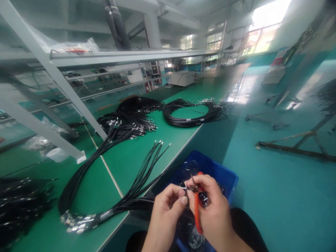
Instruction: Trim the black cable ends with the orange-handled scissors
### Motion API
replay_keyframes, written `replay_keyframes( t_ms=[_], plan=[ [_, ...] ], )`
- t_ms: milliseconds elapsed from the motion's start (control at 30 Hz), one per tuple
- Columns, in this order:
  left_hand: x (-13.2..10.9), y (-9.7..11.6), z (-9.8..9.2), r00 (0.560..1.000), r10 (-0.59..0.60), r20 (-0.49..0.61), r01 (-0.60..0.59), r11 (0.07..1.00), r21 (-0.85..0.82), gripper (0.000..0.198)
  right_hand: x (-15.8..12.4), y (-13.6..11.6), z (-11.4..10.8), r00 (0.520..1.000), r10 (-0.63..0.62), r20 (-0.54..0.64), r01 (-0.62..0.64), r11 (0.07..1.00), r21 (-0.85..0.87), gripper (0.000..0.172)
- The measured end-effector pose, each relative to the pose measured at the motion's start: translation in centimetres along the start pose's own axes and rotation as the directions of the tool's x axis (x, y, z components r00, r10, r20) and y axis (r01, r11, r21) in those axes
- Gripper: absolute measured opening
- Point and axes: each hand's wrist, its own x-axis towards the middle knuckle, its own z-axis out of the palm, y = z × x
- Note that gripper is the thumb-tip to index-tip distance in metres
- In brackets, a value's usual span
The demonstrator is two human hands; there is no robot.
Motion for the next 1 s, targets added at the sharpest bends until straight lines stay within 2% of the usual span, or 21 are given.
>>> replay_keyframes(
  t_ms=[133,200,267,333,400,433,467,533,600,667,767,1000],
  plan=[
    [-0.2,-0.1,0.2,1.000,0.011,-0.021,-0.011,1.000,0.009,0.013,-0.1,0.3,0.3,0.993,-0.113,-0.042,0.106,0.986,-0.128,0.036],
    [-0.2,-0.3,0.1,0.997,0.029,-0.077,-0.030,1.000,-0.009,0.012,-0.4,0.4,0.4,0.981,-0.183,-0.072,0.170,0.973,-0.154,0.037],
    [-0.2,-0.5,0.0,0.988,0.045,-0.146,-0.052,0.998,-0.043,0.012,-0.9,0.6,0.4,0.974,-0.200,-0.107,0.182,0.971,-0.153,0.035],
    [0.0,-0.6,-0.2,0.983,0.060,-0.174,-0.072,0.995,-0.062,0.012,-1.5,0.6,0.1,0.989,-0.096,-0.109,0.084,0.990,-0.112,0.031],
    [0.2,-0.6,-0.3,0.982,0.081,-0.172,-0.095,0.993,-0.070,0.009,-2.2,0.4,-0.3,0.993,0.120,0.005,-0.120,0.993,0.001,0.028],
    [0.4,-0.6,-0.4,0.980,0.097,-0.173,-0.110,0.992,-0.066,0.007,-2.4,0.2,-0.6,0.965,0.240,0.106,-0.248,0.966,0.070,0.028],
    [0.5,-0.7,-0.4,0.977,0.115,-0.179,-0.127,0.990,-0.058,0.005,-2.5,-0.1,-0.9,0.913,0.347,0.215,-0.379,0.917,0.129,0.027],
    [0.7,-0.7,-0.4,0.967,0.152,-0.203,-0.161,0.986,-0.030,0.002,-2.3,-0.7,-1.3,0.777,0.484,0.403,-0.588,0.787,0.189,0.025],
    [0.8,-0.8,-0.3,0.960,0.180,-0.213,-0.185,0.983,-0.002,0.001,-1.7,-1.3,-1.6,0.662,0.542,0.518,-0.707,0.682,0.190,0.028],
    [0.7,-1.0,-0.2,0.961,0.190,-0.201,-0.189,0.982,0.020,0.002,-1.1,-1.7,-1.7,0.593,0.554,0.584,-0.762,0.621,0.186,0.035],
    [0.6,-1.2,-0.2,0.969,0.180,-0.168,-0.172,0.983,0.063,0.003,-0.5,-1.8,-1.6,0.563,0.558,0.610,-0.787,0.587,0.190,0.039],
    [0.7,-1.7,-0.3,0.968,0.192,-0.163,-0.163,0.971,0.176,0.005,-0.6,-1.2,-1.5,0.596,0.587,0.548,-0.758,0.636,0.143,0.030]
  ],
)
